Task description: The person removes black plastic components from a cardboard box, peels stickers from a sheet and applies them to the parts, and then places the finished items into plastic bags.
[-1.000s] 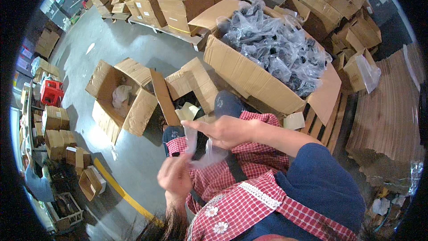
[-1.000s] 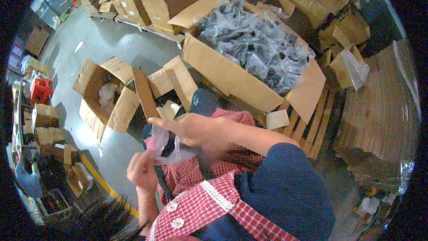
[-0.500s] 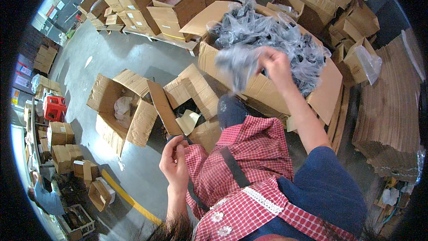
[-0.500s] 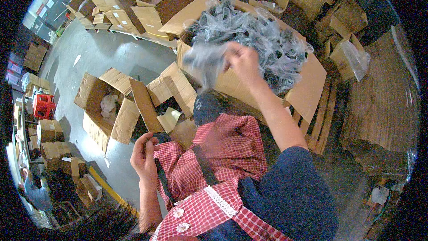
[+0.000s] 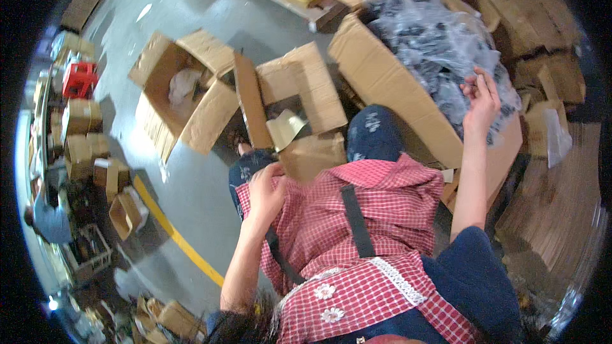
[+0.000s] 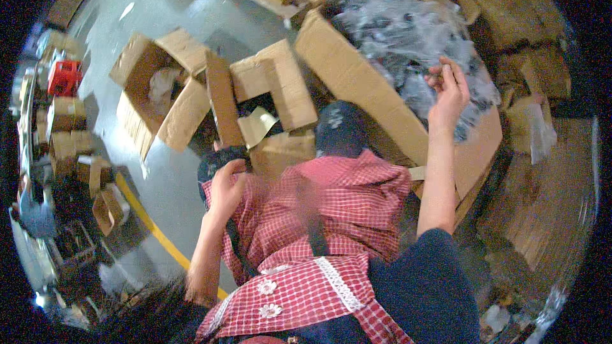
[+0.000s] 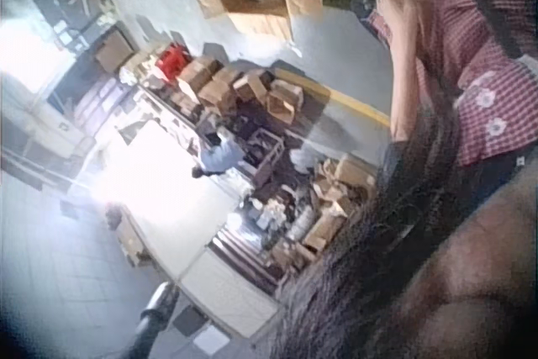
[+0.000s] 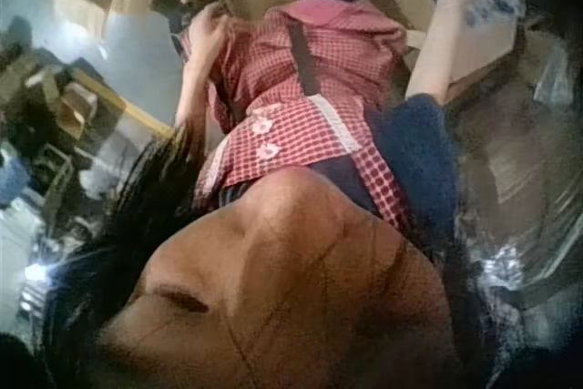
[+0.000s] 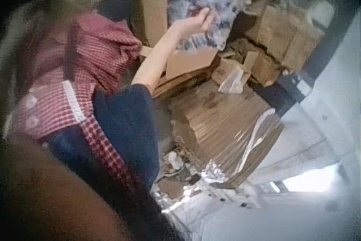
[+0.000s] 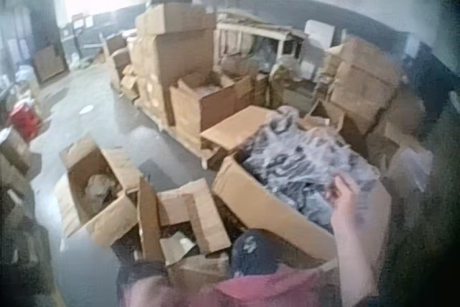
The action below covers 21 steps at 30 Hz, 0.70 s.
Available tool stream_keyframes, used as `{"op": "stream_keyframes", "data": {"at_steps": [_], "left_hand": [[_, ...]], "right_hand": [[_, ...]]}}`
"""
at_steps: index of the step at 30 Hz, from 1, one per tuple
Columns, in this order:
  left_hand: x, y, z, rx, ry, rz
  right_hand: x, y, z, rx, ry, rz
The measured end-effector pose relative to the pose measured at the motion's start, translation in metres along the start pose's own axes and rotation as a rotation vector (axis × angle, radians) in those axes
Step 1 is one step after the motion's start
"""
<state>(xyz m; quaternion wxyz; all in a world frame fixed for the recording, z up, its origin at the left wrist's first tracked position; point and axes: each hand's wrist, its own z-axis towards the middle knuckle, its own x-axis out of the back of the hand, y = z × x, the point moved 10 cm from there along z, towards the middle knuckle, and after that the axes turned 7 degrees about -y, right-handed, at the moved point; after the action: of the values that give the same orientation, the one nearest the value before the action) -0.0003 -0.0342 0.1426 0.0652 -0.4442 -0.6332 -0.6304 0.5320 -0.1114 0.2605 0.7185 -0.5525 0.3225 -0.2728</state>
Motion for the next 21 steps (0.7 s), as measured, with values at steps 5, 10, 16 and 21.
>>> {"op": "stream_keyframes", "data": {"at_steps": [5, 10, 16, 21], "left_hand": [[-0.027, -0.035, 0.045, -0.019, -0.092, 0.424], [-0.052, -0.078, 0.115, -0.017, -0.223, 0.621], [-0.070, -0.178, 0.157, 0.196, -0.395, 0.567], [-0.059, -0.189, 0.184, 0.246, -0.443, 0.354]], "right_hand": [[-0.153, 0.058, -0.061, -0.141, -0.485, -0.243], [-0.278, 0.193, -0.136, -0.257, -1.116, -0.664], [-0.362, 0.355, -0.230, 0.134, -1.722, -1.203], [-0.377, 0.473, -0.269, 0.867, -2.008, -1.740]]}}
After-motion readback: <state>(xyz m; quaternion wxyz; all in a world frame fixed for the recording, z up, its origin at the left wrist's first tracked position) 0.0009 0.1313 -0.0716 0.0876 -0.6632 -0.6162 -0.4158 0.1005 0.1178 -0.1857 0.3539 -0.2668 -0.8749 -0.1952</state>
